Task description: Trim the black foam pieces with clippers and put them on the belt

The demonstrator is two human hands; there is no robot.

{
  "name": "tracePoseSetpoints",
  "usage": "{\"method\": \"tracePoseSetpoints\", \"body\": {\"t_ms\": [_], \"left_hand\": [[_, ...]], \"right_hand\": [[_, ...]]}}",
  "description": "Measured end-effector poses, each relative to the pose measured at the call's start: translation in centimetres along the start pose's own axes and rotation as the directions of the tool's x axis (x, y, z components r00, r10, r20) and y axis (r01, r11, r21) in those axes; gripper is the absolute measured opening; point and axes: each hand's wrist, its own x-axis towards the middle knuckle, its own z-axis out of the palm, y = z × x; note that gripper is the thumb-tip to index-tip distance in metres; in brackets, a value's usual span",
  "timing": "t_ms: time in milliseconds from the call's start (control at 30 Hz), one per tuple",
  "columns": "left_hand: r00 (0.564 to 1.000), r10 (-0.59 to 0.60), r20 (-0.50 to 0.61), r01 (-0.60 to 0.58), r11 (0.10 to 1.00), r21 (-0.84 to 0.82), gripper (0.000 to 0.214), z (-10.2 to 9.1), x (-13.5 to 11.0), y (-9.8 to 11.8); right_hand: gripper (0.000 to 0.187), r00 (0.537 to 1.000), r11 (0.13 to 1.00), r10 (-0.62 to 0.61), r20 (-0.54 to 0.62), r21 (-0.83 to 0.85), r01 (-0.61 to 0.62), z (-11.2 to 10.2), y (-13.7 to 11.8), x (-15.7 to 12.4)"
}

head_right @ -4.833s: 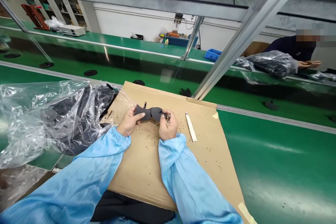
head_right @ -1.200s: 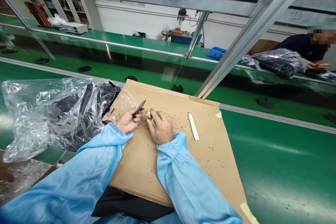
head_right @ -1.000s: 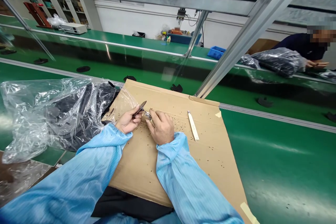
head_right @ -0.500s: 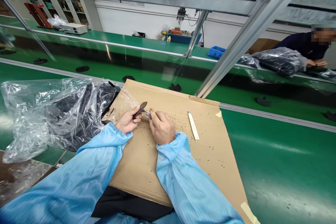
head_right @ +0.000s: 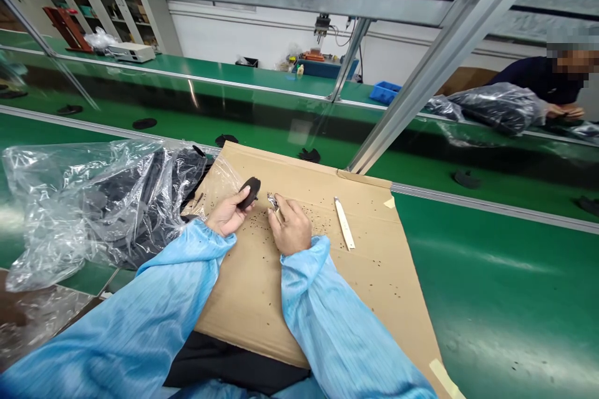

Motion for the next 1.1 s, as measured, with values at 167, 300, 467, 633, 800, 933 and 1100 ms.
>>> {"method": "tracePoseSetpoints", "body": {"t_ms": [167,300,467,633,800,933,1100], "left_hand": [[0.996,0.077,-0.047,-0.078,0.996,-0.034,0.034,-0.2,0.2,0.1],[1.0,0.02,0.003,-0.02,0.997,-0.071,0.028,-0.1,-0.1,0.2],[0.996,-0.074,0.051,0.077,0.996,-0.046,0.026,0.0,-0.6,0.7],[0.975,-0.188,0.121,0.193,0.981,-0.029,0.011,-0.2,-0.8,1.0],[0.975,-0.19,0.115,0.188,0.982,0.032,0.011,-0.3,-0.7,0.9],[0.977,-0.173,0.125,0.165,0.984,0.069,0.014,-0.4,-0.7,0.7],[0.984,-0.151,0.096,0.14,0.984,0.11,0.016,-0.3,-0.8,0.7]], "right_hand": [[0.034,0.997,0.992,0.076,0.001,0.102,-0.076,-0.3,-0.2,0.0],[0.035,0.999,0.99,0.0,0.034,0.143,-0.005,-0.4,-0.8,0.0],[0.034,0.992,0.981,-0.099,0.075,0.173,0.085,-0.7,-1.3,0.0],[0.033,0.968,0.977,-0.198,0.157,0.11,0.182,-0.9,-1.6,-0.1],[0.032,0.954,0.971,-0.225,0.2,0.122,0.204,-1.1,-1.8,-0.1],[0.031,0.943,0.97,-0.24,0.23,0.104,0.221,-1.4,-1.9,0.0],[0.03,0.939,0.972,-0.232,0.254,0.024,0.234,-1.9,-2.1,0.0]]}}
